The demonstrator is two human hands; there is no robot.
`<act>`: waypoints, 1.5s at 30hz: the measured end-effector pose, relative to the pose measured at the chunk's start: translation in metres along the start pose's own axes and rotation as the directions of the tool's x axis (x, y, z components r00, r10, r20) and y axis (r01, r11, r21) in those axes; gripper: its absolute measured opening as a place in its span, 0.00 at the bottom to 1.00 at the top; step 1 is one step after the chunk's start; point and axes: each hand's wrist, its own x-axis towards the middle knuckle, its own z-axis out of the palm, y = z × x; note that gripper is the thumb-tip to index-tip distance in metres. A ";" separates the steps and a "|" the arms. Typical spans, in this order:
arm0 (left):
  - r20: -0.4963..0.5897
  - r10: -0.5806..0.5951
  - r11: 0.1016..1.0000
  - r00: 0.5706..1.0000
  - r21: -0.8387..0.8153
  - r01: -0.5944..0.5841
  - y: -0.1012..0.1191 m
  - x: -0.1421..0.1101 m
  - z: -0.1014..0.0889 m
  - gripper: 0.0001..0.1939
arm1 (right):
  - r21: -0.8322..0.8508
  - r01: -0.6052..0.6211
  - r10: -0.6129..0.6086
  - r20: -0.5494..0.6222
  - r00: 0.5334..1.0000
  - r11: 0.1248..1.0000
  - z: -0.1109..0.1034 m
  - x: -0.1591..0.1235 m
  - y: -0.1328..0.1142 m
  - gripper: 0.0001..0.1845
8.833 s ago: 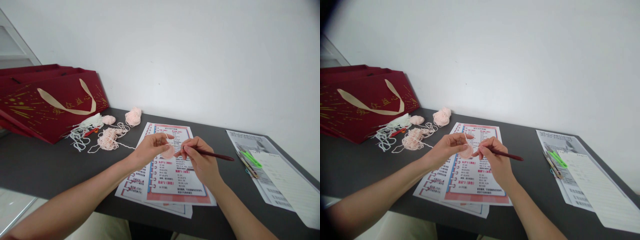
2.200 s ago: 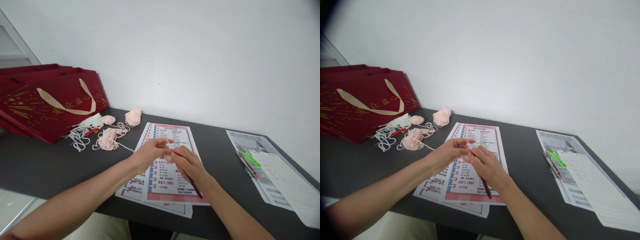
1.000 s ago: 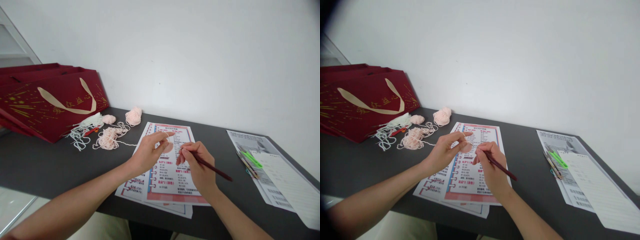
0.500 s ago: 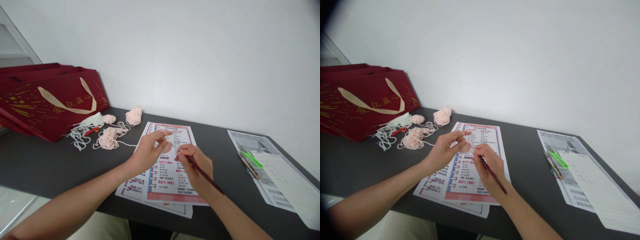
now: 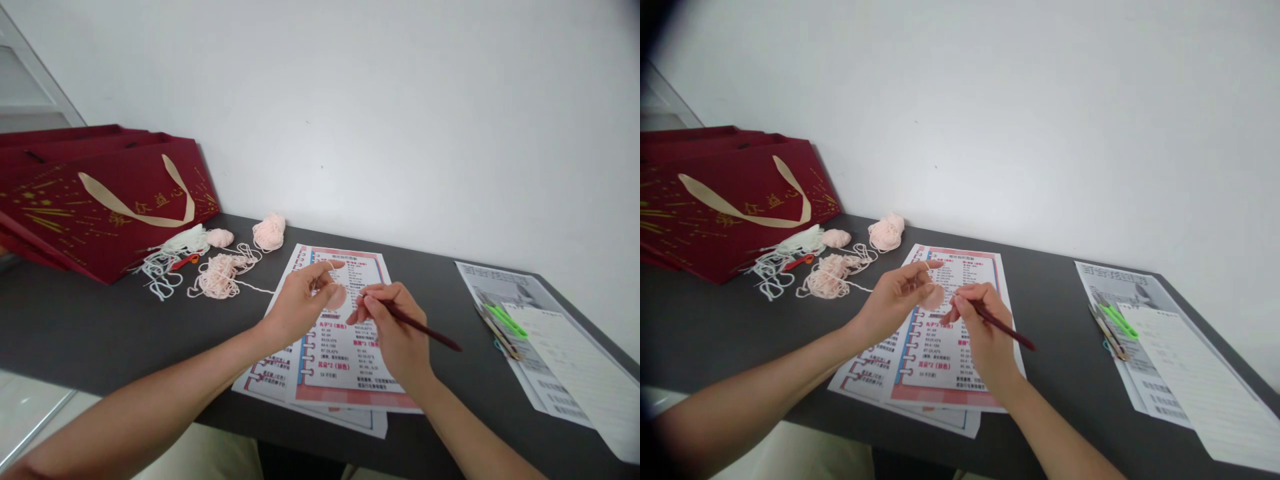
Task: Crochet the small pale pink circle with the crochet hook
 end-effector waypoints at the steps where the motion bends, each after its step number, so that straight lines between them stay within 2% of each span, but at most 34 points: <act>1: -0.013 0.025 0.999 1.000 0.032 -0.025 -0.001 0.000 -0.001 0.15 | 0.105 -0.079 0.080 -0.010 0.997 0.991 0.001 0.003 -0.001 0.04; 3: -0.022 0.063 0.995 0.998 0.082 -0.061 -0.001 0.001 -0.002 0.12 | 0.226 -0.177 0.178 0.015 0.984 0.958 0.001 0.007 -0.003 0.05; 5: 0.007 0.058 0.995 0.998 0.082 -0.058 0.000 0.004 -0.004 0.07 | 0.247 -0.215 0.212 0.039 0.977 0.945 0.000 0.009 -0.005 0.04; 11: 0.158 -0.069 0.986 0.985 -0.138 0.091 0.005 0.007 -0.006 0.03 | 0.374 -0.306 0.298 0.080 0.951 0.876 -0.004 0.015 -0.011 0.06; 14: 0.217 -0.132 0.946 0.967 -0.262 0.188 0.003 0.005 -0.003 0.10 | 0.423 -0.376 0.357 0.125 0.926 0.825 -0.002 0.017 -0.011 0.07; 17: 0.263 -0.168 0.899 0.950 -0.354 0.257 -0.002 0.003 0.000 0.18 | 0.396 -0.369 0.341 0.143 0.929 0.841 0.000 0.014 -0.007 0.06; 19: 0.273 -0.178 0.881 0.945 -0.385 0.277 -0.004 0.002 0.002 0.21 | 0.288 -0.292 0.267 0.123 0.956 0.912 0.000 0.011 -0.004 0.05; 20: 0.272 -0.180 0.877 0.945 -0.392 0.279 -0.004 0.001 0.003 0.22 | 0.181 -0.218 0.202 0.103 0.974 0.959 0.000 0.009 -0.002 0.04; 21: 0.268 -0.183 0.874 0.946 -0.396 0.282 -0.004 0.000 0.004 0.24 | 0.036 -0.110 0.107 0.092 0.990 0.993 -0.001 0.007 0.000 0.04; 22: 0.260 -0.191 0.871 0.947 -0.400 0.286 -0.004 0.000 0.005 0.26 | -0.131 0.029 -0.015 0.110 0.994 0.991 -0.001 0.005 0.001 0.04; 23: 0.249 -0.205 0.865 0.946 -0.407 0.294 -0.003 -0.001 0.006 0.27 | -0.293 0.192 -0.150 0.161 0.975 0.937 -0.002 0.004 0.003 0.05; 25: 0.236 -0.245 0.836 0.940 -0.439 0.328 -0.002 -0.002 0.007 0.29 | -0.510 0.481 -0.359 0.323 0.876 0.714 -0.004 0.002 0.007 0.06; 26: 0.244 -0.268 0.811 0.932 -0.464 0.355 -0.002 -0.001 0.007 0.28 | -0.553 0.572 -0.412 0.397 0.820 0.605 -0.005 0.002 0.009 0.07; 27: 0.268 -0.291 0.777 0.919 -0.494 0.390 -0.002 -0.001 0.007 0.26 | -0.568 0.627 -0.443 0.444 0.779 0.533 -0.006 0.002 0.010 0.07; 28: 0.308 -0.308 0.735 0.900 -0.524 0.431 -0.002 0.000 0.006 0.24 | -0.565 0.651 -0.461 0.460 0.759 0.507 -0.007 0.002 0.012 0.08; 29: 0.356 -0.321 0.688 0.877 -0.549 0.475 -0.003 0.001 0.005 0.22 | -0.548 0.651 -0.470 0.451 0.759 0.526 -0.008 0.002 0.013 0.09; 30: 0.402 -0.331 0.643 0.853 -0.566 0.516 -0.003 0.002 0.004 0.20 | -0.513 0.631 -0.467 0.424 0.776 0.582 -0.009 0.002 0.013 0.10; 31: 0.437 -0.340 0.607 0.832 -0.574 0.550 -0.004 0.003 0.003 0.20 | -0.468 0.580 -0.444 0.375 0.814 0.667 -0.010 0.003 0.013 0.10; 33: 0.466 -0.349 0.580 0.813 -0.574 0.578 -0.003 0.005 0.000 0.20 | -0.321 0.377 -0.303 0.258 0.917 0.869 -0.010 0.004 0.011 0.09; 35: 0.460 -0.339 0.607 0.821 -0.559 0.564 -0.003 0.007 -0.003 0.20 | -0.113 0.122 -0.100 0.185 0.978 0.986 -0.010 0.006 0.009 0.06; 37: 0.447 -0.313 0.653 0.838 -0.540 0.531 -0.002 0.009 -0.007 0.20 | 0.068 -0.037 0.024 0.177 0.984 0.997 -0.010 0.009 0.006 0.04; 38: 0.441 -0.300 0.670 0.846 -0.534 0.516 -0.003 0.010 -0.009 0.21 | 0.118 -0.062 0.041 0.175 0.984 0.991 -0.011 0.011 0.004 0.04; 40: 0.445 -0.282 0.688 0.850 -0.524 0.503 -0.003 0.013 -0.013 0.21 | 0.132 -0.067 0.044 0.170 0.984 0.989 -0.012 0.013 0.001 0.04; 45: 0.522 -0.255 0.712 0.814 -0.468 0.524 -0.002 0.019 -0.023 0.20 | 0.075 -0.046 0.031 0.193 0.981 0.996 -0.018 0.016 -0.005 0.04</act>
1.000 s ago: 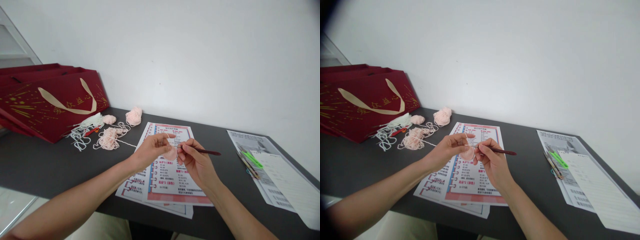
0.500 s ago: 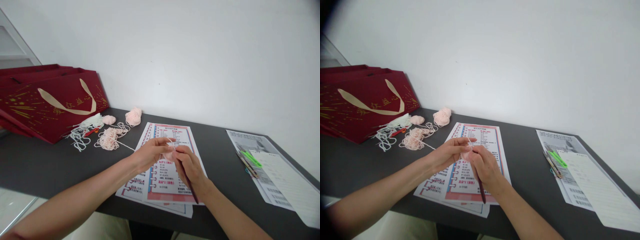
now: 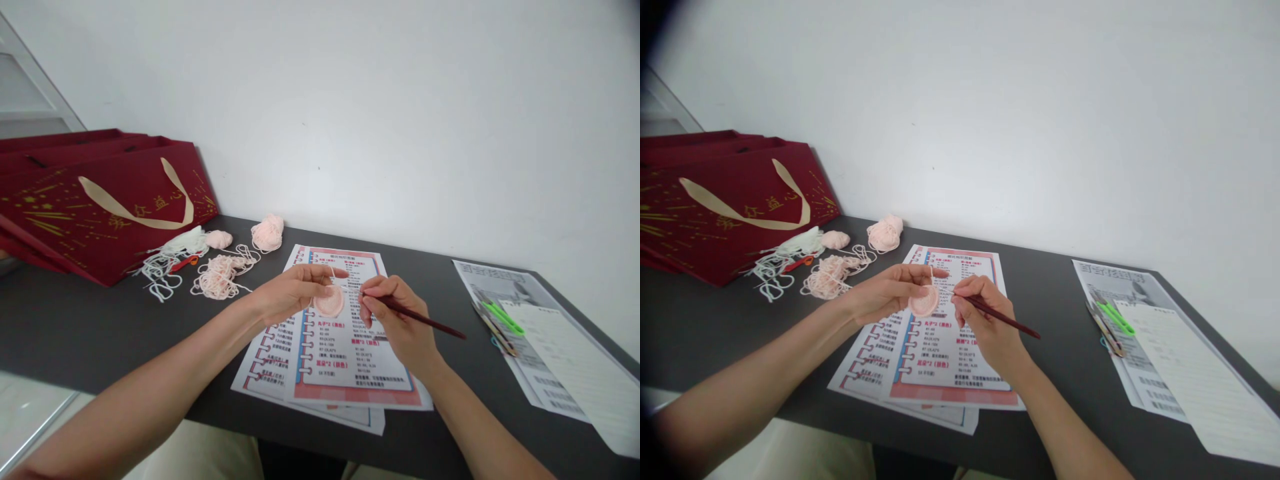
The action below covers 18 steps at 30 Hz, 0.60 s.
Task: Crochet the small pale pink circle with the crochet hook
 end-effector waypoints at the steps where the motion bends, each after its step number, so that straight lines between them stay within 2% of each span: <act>1: 0.006 -0.007 1.000 1.000 0.012 0.006 0.001 0.000 -0.001 0.20 | 0.010 -0.002 0.002 0.009 1.000 1.000 -0.001 0.000 -0.001 0.04; 9: 0.091 -0.054 0.998 0.994 0.039 0.050 0.009 -0.003 -0.004 0.18 | 0.013 -0.041 0.040 0.101 0.994 0.999 -0.006 0.002 -0.008 0.05; 13: 0.128 -0.077 0.996 0.989 0.043 0.072 0.011 -0.004 -0.006 0.18 | 0.066 -0.073 0.065 0.125 0.990 0.995 -0.009 0.002 -0.008 0.05; 18: 0.184 -0.150 0.988 0.971 0.064 0.141 0.011 -0.004 -0.011 0.19 | 0.079 -0.107 0.093 0.155 0.984 0.991 -0.011 0.001 -0.009 0.05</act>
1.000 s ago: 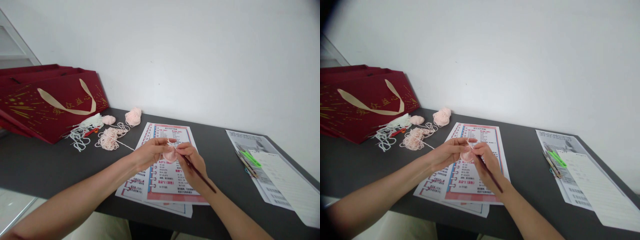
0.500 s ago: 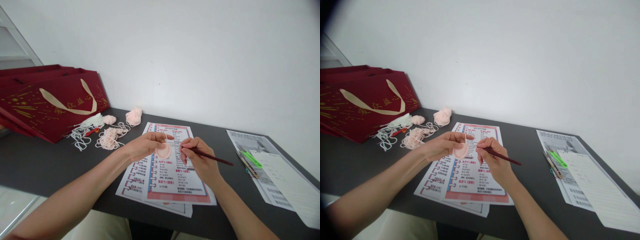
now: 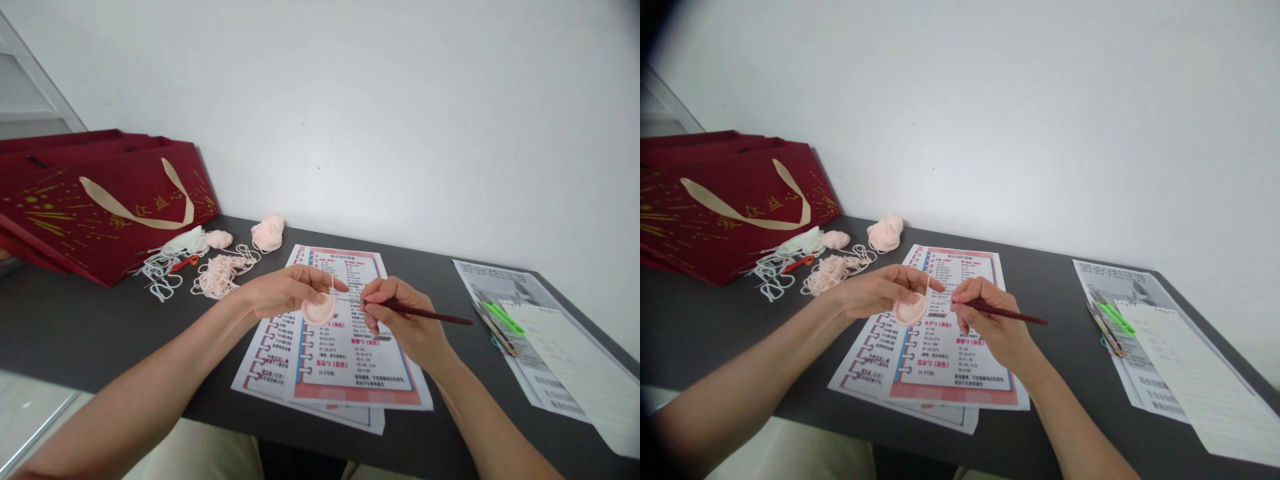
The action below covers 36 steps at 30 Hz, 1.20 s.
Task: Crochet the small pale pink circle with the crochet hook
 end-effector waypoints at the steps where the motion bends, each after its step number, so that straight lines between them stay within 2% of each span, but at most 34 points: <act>1: 0.008 -0.017 1.000 1.000 0.001 0.017 0.000 0.000 -0.001 0.19 | -0.005 0.000 0.000 0.002 1.000 1.000 0.000 0.000 -0.001 0.05; 6: 0.005 -0.031 0.999 1.000 -0.023 0.031 -0.001 0.000 -0.003 0.19 | -0.058 0.031 -0.030 0.011 0.999 0.998 0.002 -0.003 -0.003 0.05; 9: 0.000 -0.016 0.999 1.000 -0.036 0.016 -0.001 0.000 0.000 0.18 | -0.022 0.047 -0.046 0.009 0.999 0.999 0.003 -0.003 -0.001 0.05; 12: -0.011 -0.002 0.999 1.000 -0.046 0.002 0.000 0.000 0.003 0.17 | 0.027 0.029 -0.029 -0.004 1.000 0.999 0.003 -0.003 0.000 0.06; 18: -0.015 -0.033 0.998 0.999 -0.049 0.032 0.001 -0.001 0.002 0.17 | -0.034 0.008 -0.008 -0.008 1.000 0.999 0.002 -0.002 -0.004 0.04; 23: 0.015 -0.054 0.999 0.998 0.002 0.054 0.002 -0.002 0.000 0.16 | 0.126 -0.056 0.057 0.002 0.998 0.990 0.000 0.001 -0.005 0.03; 25: -0.004 -0.015 0.997 1.000 0.077 0.015 0.002 -0.002 0.003 0.15 | 0.225 -0.119 0.124 -0.006 0.992 0.967 0.001 0.002 -0.005 0.03; 27: -0.065 0.099 0.978 0.993 0.190 -0.085 -0.001 -0.001 0.008 0.14 | 0.319 -0.182 0.198 -0.020 0.980 0.930 0.002 0.004 -0.004 0.04; 29: -0.134 0.240 0.931 0.961 0.310 -0.190 -0.005 0.002 0.015 0.13 | 0.391 -0.220 0.253 -0.034 0.967 0.894 0.005 0.005 -0.003 0.04; 31: -0.177 0.332 0.890 0.926 0.385 -0.246 -0.011 0.004 0.022 0.14 | 0.431 -0.228 0.277 -0.055 0.959 0.873 0.010 0.006 0.000 0.04; 33: -0.201 0.361 0.884 0.911 0.384 -0.266 -0.017 0.007 0.027 0.16 | 0.447 -0.207 0.274 -0.090 0.957 0.870 0.016 0.007 0.004 0.04; 36: -0.217 0.327 0.917 0.920 0.310 -0.253 -0.022 0.010 0.029 0.19 | 0.447 -0.168 0.257 -0.147 0.955 0.878 0.021 0.007 0.008 0.04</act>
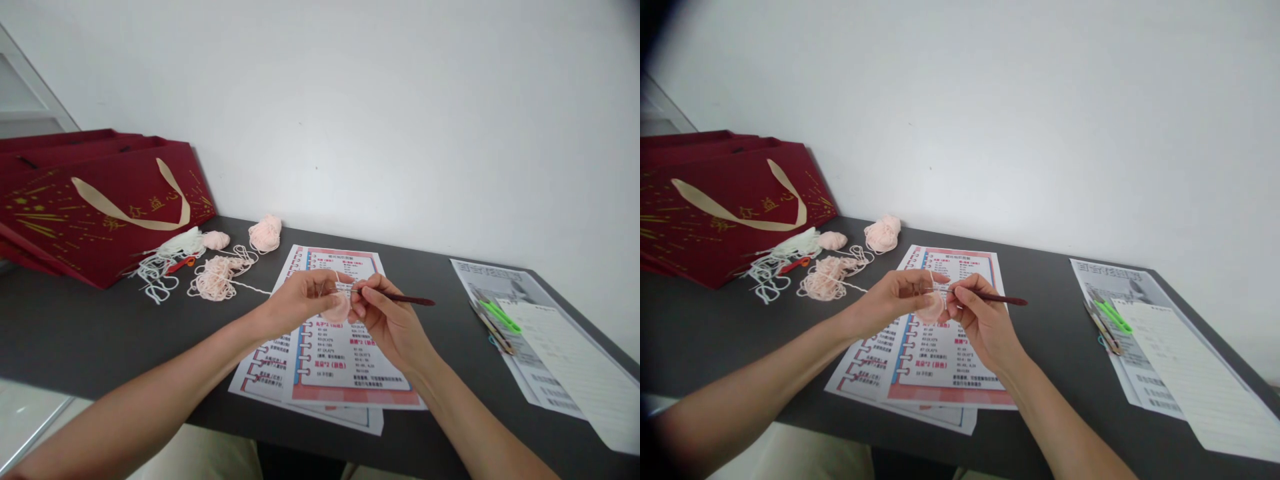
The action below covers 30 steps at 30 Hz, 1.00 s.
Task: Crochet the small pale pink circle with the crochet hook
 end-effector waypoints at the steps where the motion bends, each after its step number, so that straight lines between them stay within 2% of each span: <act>1: 0.000 -0.010 1.000 1.000 -0.022 0.010 -0.001 0.000 0.000 0.20 | -0.002 0.006 -0.006 -0.009 1.000 1.000 0.000 0.000 0.001 0.04; 6: -0.055 0.007 1.000 0.998 -0.025 -0.009 -0.004 0.002 -0.003 0.20 | -0.063 0.043 -0.044 -0.016 0.999 0.997 -0.001 -0.001 -0.005 0.04; 9: -0.095 0.035 0.999 0.995 0.040 -0.032 -0.002 0.002 -0.002 0.15 | -0.134 0.113 -0.116 -0.012 0.993 0.984 -0.002 -0.002 -0.009 0.04; 14: -0.143 0.069 0.987 0.987 0.157 -0.046 0.001 0.002 -0.001 0.14 | -0.345 0.261 -0.263 0.043 0.964 0.901 -0.007 -0.004 -0.007 0.05; 18: -0.176 0.107 0.969 0.979 0.241 -0.063 0.000 0.001 0.000 0.14 | -0.520 0.319 -0.326 0.082 0.942 0.792 -0.008 -0.008 -0.003 0.06; 24: -0.206 0.141 0.946 0.968 0.316 -0.070 0.001 0.001 0.002 0.14 | -0.684 0.406 -0.420 0.158 0.894 0.606 -0.006 -0.015 0.005 0.04; 26: -0.223 0.156 0.923 0.962 0.380 -0.062 0.001 0.000 0.002 0.14 | -0.741 0.431 -0.444 0.200 0.873 0.514 -0.005 -0.016 0.007 0.06; 30: -0.254 0.230 0.853 0.939 0.517 -0.069 -0.002 -0.001 0.003 0.09 | -0.805 0.525 -0.481 0.358 0.801 0.276 -0.003 -0.018 0.011 0.10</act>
